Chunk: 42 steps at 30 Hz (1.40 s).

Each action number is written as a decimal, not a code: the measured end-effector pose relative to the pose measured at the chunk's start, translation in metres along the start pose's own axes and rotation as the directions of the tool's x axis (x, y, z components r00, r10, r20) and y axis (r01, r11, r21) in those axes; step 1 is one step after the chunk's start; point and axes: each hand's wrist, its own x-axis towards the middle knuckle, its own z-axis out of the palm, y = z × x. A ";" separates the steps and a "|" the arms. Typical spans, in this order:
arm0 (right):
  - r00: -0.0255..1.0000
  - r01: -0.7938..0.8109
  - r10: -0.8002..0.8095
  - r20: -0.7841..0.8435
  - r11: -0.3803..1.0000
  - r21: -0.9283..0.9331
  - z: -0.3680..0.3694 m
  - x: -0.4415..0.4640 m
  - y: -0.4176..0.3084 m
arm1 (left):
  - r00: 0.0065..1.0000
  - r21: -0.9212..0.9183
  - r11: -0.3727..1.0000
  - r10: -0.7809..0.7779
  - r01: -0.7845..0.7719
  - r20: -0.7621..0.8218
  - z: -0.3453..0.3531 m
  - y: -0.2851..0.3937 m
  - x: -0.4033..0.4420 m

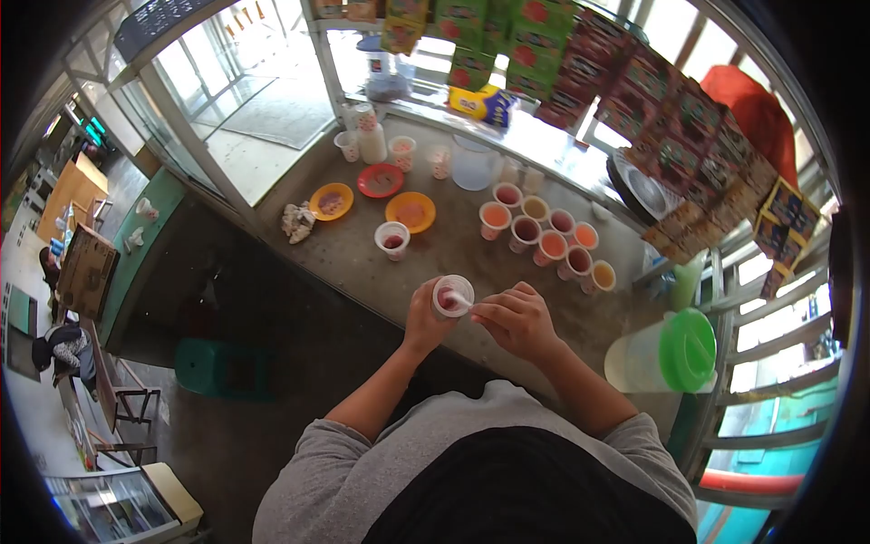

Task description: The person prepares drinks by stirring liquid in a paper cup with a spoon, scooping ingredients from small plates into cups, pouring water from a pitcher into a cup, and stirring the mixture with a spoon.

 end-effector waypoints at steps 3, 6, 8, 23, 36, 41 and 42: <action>0.997 -0.039 0.049 -0.067 0.990 0.132 0.025 0.035 0.018 | 0.991 -0.035 0.997 -0.071 0.075 0.111 -0.040 -0.009 0.023; 0.851 -0.332 0.485 -0.200 0.794 0.509 0.053 0.057 0.051 | 0.945 -0.191 0.950 -0.192 0.246 0.264 -0.077 -0.028 0.041; 0.610 -0.473 0.784 -0.111 0.473 0.744 0.073 0.060 0.078 | 0.900 -0.287 0.884 -0.265 0.370 0.346 -0.099 -0.041 0.048; 0.442 -0.685 0.839 -0.317 0.544 0.484 0.215 0.072 0.161 | 0.753 -0.221 0.774 -0.436 0.593 0.494 -0.197 -0.128 0.088; 0.341 -0.675 0.921 -0.187 0.379 0.634 0.243 0.072 0.196 | 0.791 -0.244 0.774 -0.476 0.585 0.385 -0.178 -0.161 0.128; 0.315 -0.621 0.938 -0.143 0.317 0.717 0.249 0.075 0.200 | 0.772 -0.214 0.774 -0.478 0.596 0.419 -0.175 -0.161 0.134; 0.307 -0.627 0.941 -0.139 0.310 0.715 0.251 0.074 0.201 | 0.772 -0.195 0.781 -0.483 0.593 0.414 -0.175 -0.161 0.135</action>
